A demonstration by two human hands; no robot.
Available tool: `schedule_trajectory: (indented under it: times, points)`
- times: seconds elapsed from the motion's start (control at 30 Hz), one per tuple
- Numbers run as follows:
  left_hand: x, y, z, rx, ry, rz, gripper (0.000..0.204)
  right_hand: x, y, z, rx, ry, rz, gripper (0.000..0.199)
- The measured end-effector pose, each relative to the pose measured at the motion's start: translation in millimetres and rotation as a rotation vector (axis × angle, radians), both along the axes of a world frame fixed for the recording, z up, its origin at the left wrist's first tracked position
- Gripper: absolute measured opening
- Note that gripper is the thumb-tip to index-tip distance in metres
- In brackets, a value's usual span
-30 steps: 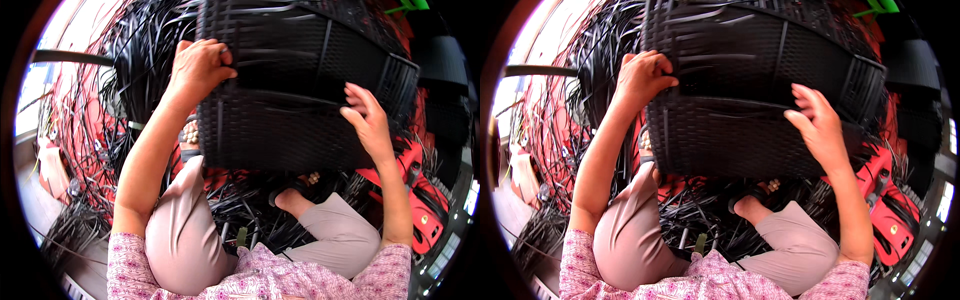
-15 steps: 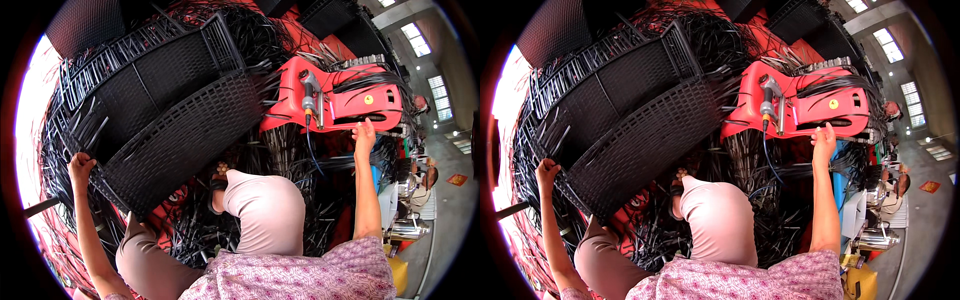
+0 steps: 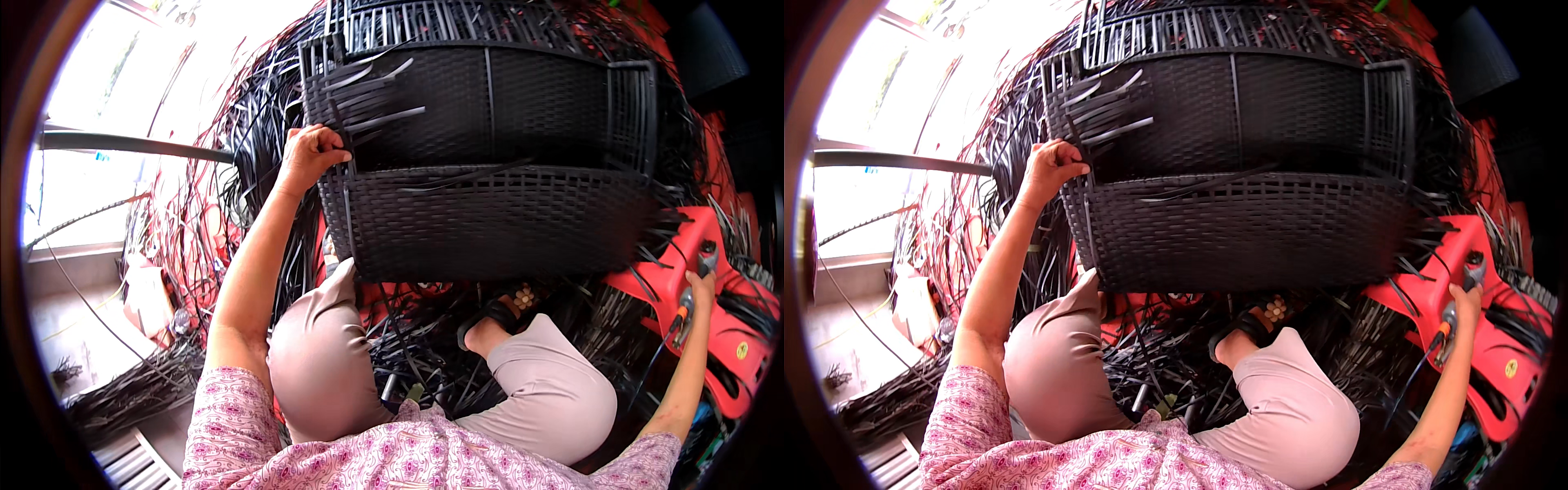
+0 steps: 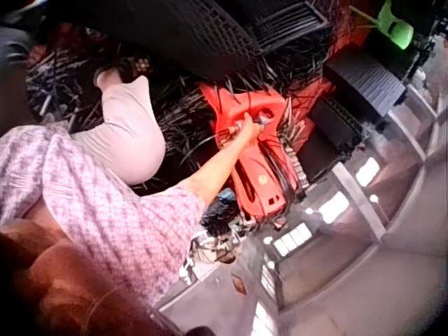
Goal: The person weaves dark plastic strips through a wicker frame, using a small tool to guide the material and a staple gun to secure the ends.
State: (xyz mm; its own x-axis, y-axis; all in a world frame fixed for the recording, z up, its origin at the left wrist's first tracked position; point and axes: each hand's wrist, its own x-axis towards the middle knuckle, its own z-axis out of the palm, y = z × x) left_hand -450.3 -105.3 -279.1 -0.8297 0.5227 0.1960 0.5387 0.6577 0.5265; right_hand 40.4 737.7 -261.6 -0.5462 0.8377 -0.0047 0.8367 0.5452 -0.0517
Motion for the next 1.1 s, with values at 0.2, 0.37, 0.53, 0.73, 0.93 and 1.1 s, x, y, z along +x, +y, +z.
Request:
schedule_trajectory:
  times: [0.2,0.37,0.53,0.73,0.93,1.1]
  points:
    - [2,-1,1,-0.035,0.014,0.001,0.024,7,18,-19,-0.368,0.405,-0.218,0.072]
    - [7,-15,15,-0.08,-0.006,0.017,0.025,-25,-120,33,-0.315,0.532,-0.176,0.089]
    - [0,-11,-1,0.01,-0.031,0.017,0.023,-82,-310,127,-0.353,0.755,0.229,0.072]
    - [-4,-7,8,-0.094,-0.034,0.011,0.023,-189,-472,137,-0.678,0.484,0.681,0.046]
    - [-4,-9,4,-0.122,-0.04,0.007,0.026,-261,-594,112,-0.96,0.153,0.83,0.022]
    - [-3,-12,-1,-0.091,-0.043,0.023,0.024,-276,-653,90,-1.468,0.371,0.332,0.013]
